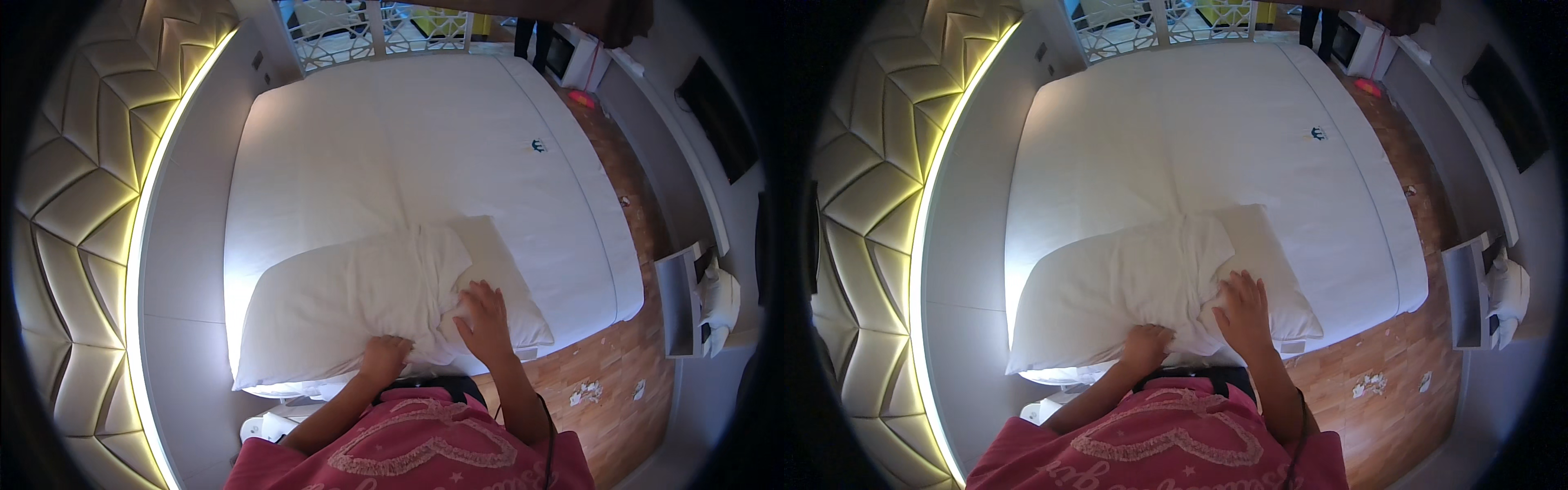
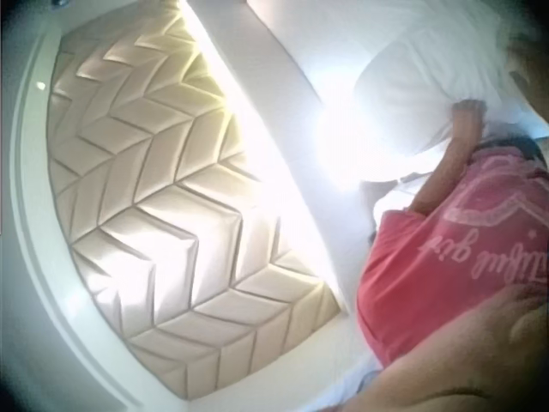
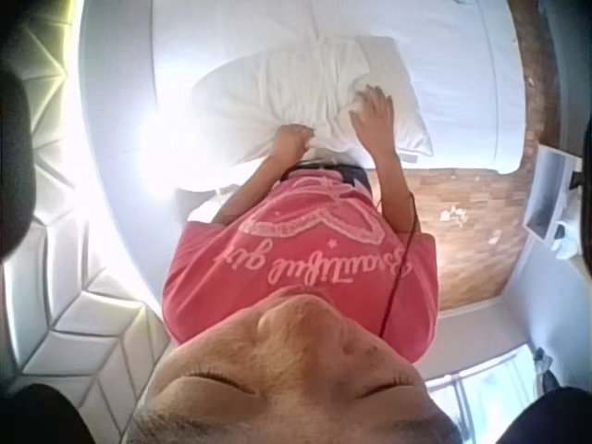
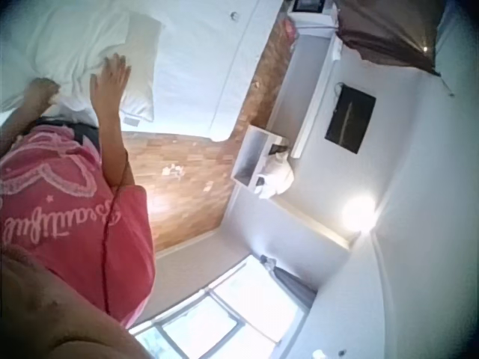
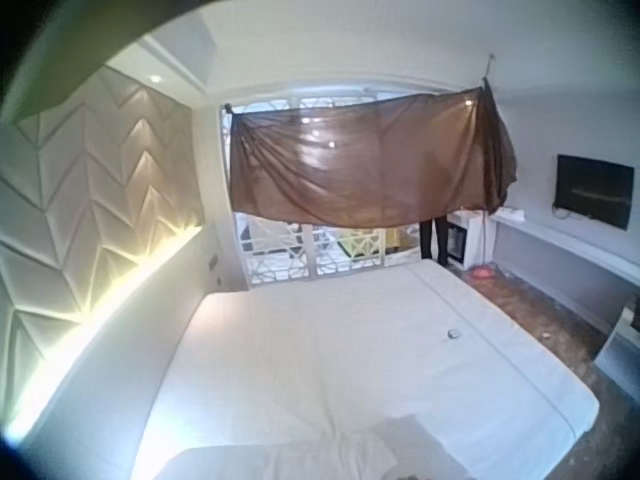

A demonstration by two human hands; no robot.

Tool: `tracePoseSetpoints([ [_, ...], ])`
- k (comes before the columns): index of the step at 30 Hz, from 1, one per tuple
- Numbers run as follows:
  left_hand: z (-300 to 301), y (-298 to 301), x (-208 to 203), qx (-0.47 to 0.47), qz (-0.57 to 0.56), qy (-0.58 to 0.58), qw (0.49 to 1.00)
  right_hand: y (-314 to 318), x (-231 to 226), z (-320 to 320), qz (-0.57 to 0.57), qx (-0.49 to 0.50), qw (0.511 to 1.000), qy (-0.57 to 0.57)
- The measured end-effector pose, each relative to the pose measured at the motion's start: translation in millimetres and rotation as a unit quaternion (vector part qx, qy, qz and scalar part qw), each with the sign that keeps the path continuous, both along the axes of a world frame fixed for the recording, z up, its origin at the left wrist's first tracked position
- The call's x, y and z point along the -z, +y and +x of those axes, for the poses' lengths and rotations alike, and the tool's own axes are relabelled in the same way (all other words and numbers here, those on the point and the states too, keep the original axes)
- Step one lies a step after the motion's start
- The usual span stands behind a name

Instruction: The person inserts a white pillow into a white pillowcase on a bed. They repeatedly adjust the pillow and case, tuck the corners, and smooth the surface to fit the pillow inside.

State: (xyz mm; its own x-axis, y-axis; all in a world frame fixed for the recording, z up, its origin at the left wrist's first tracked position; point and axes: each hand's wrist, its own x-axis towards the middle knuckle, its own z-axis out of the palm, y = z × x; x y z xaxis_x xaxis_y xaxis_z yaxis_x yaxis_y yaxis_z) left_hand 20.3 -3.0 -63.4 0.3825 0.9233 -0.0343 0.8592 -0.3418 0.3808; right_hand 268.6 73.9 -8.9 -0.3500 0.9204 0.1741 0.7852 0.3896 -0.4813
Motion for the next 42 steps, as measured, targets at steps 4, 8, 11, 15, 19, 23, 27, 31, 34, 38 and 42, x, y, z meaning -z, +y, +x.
tracePoseSetpoints([
  [4, 8, -7, -6, -0.001, -0.061, -0.004, 0.998, -18, 24, -3, -0.02, 0.021, 1.0, 0.007],
  [8, 20, -5, -7, -0.033, -0.068, -0.095, 0.993, -27, 32, -4, -0.027, 0.05, 0.998, 0.034],
  [11, 30, 3, -5, -0.049, -0.034, -0.157, 0.986, -36, 31, -8, -0.04, 0.096, 0.99, 0.09],
  [15, 41, 22, -5, -0.034, 0.023, -0.167, 0.985, -60, 45, -10, -0.008, 0.118, 0.982, 0.147],
  [19, 46, 32, 0, 0.014, 0.068, -0.136, 0.988, -81, 45, -27, 0.049, 0.142, 0.987, 0.062],
  [23, 51, 36, 11, 0.062, 0.089, -0.121, 0.987, -90, 66, -45, 0.033, 0.221, 0.975, 0.017],
  [27, 48, 36, 15, 0.094, 0.092, -0.149, 0.98, -95, 76, -48, -0.003, 0.252, 0.965, 0.076],
  [31, 46, 32, -9, 0.093, 0.061, -0.213, 0.971, -100, 80, -20, 0.02, 0.33, 0.927, 0.18],
  [34, 45, 27, -24, 0.131, 0.049, -0.24, 0.961, -101, 71, -5, 0.012, 0.365, 0.903, 0.225],
  [38, 33, 19, -33, 0.177, 0.015, -0.142, 0.974, -104, 70, -8, 0.011, 0.41, 0.864, 0.293],
  [42, 37, 20, -57, 0.129, -0.046, -0.096, 0.986, -110, 72, -12, -0.024, 0.394, 0.855, 0.337],
])
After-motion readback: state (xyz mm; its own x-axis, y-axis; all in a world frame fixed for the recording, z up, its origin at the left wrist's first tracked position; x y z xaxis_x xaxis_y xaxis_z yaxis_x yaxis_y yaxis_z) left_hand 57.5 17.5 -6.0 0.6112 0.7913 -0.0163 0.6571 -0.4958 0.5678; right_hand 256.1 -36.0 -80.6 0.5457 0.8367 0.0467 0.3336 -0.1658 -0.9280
